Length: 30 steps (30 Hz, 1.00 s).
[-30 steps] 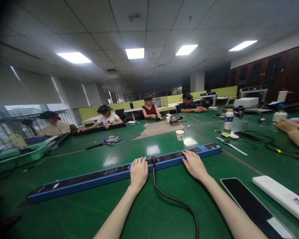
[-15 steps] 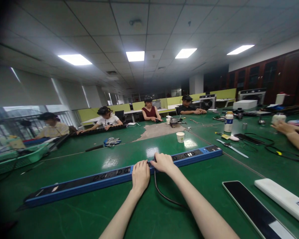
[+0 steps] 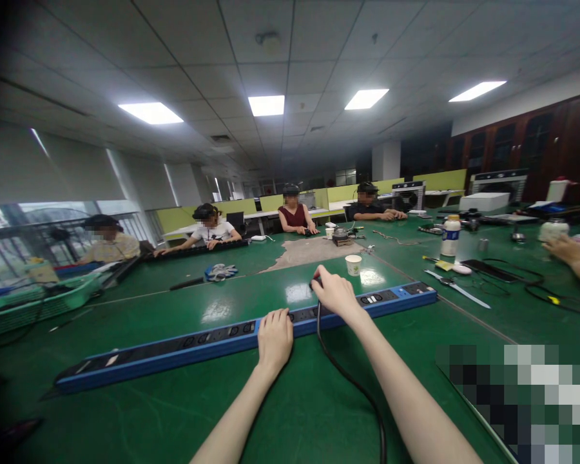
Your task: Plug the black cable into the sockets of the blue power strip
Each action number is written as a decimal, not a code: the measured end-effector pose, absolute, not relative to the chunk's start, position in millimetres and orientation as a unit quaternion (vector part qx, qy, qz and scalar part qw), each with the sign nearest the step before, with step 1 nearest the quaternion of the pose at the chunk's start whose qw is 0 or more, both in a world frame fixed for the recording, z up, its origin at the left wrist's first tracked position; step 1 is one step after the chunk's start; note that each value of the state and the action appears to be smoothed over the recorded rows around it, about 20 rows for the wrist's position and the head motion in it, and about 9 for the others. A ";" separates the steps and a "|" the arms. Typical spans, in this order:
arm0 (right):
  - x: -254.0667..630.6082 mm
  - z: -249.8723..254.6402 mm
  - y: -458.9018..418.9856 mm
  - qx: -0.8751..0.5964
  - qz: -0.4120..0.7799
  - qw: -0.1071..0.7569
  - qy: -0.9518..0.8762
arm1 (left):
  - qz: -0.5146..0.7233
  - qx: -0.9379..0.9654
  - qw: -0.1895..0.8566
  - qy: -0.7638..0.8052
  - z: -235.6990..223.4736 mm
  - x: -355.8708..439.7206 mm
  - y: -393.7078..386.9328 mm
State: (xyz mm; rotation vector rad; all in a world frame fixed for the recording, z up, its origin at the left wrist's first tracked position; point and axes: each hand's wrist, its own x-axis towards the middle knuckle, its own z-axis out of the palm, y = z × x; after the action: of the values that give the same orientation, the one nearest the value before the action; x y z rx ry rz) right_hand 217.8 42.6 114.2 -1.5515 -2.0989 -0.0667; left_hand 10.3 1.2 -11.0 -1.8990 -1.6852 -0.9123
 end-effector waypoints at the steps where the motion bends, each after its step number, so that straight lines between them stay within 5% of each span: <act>1: 231.2 114.4 45.9 -0.575 -0.018 0.254 -0.778 | -0.331 -0.686 0.220 -0.609 -11.0 10.5 1.1; 7: 280.5 83.4 56.9 -0.547 0.000 0.180 -0.818 | -0.338 -0.682 0.223 -0.609 -10.1 11.3 0.2; 21: 243.0 73.1 54.5 -0.516 -0.053 0.151 -0.842 | -0.340 -0.684 0.221 -0.606 -11.8 10.6 2.0; 30: 272.3 64.6 83.9 -0.508 0.188 0.259 -0.800 | -0.339 -0.685 0.218 -0.608 -11.2 10.2 1.4</act>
State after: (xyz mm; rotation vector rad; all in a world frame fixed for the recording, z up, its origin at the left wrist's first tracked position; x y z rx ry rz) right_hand 272.3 83.9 64.6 -1.3756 -2.1678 0.5087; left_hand 10.2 1.4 -11.2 -1.8962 -1.6827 -0.9374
